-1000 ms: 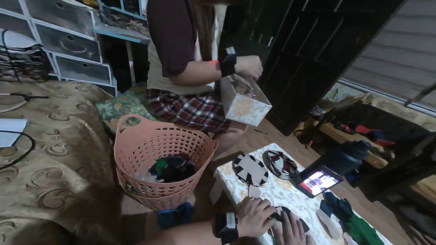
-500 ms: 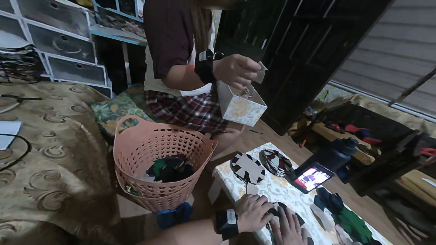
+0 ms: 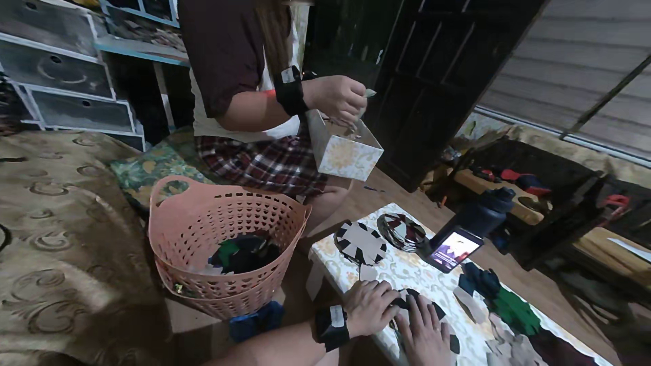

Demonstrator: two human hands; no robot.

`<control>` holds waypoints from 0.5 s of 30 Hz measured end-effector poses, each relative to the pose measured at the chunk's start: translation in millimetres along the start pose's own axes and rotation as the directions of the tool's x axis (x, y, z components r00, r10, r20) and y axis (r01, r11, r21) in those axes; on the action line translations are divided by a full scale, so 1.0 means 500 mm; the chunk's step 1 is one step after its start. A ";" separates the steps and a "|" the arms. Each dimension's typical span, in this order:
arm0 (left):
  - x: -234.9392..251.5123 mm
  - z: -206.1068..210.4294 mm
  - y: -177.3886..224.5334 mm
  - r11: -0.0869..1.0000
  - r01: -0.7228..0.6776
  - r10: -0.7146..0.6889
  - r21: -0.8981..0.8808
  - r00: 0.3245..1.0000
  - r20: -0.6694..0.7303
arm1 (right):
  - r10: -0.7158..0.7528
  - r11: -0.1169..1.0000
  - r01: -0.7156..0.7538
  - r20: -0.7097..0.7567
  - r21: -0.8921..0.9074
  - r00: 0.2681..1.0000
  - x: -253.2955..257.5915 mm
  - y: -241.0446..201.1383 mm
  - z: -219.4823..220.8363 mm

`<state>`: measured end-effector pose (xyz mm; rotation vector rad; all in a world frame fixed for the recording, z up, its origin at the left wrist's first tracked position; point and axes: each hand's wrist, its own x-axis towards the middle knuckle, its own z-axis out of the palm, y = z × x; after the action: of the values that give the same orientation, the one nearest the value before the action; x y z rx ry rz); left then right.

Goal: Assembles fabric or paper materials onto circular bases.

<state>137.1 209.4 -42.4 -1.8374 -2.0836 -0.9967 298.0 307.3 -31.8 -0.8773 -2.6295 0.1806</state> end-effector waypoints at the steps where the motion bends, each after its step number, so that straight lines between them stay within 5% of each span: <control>1: 0.000 0.000 0.000 1.000 0.002 -0.002 -0.002 1.000 0.002 | 0.001 1.000 -0.001 -0.001 -0.005 1.000 0.001 0.002 0.002; 15: 0.000 0.009 -0.001 1.000 -0.006 0.006 -0.004 1.000 0.010 | 0.015 0.999 -0.017 -0.059 -0.029 0.998 -0.002 0.009 0.016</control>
<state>137.9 211.9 -45.9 -1.8532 -2.0824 -0.9927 298.0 310.3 -40.5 -0.8994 -2.5777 0.1190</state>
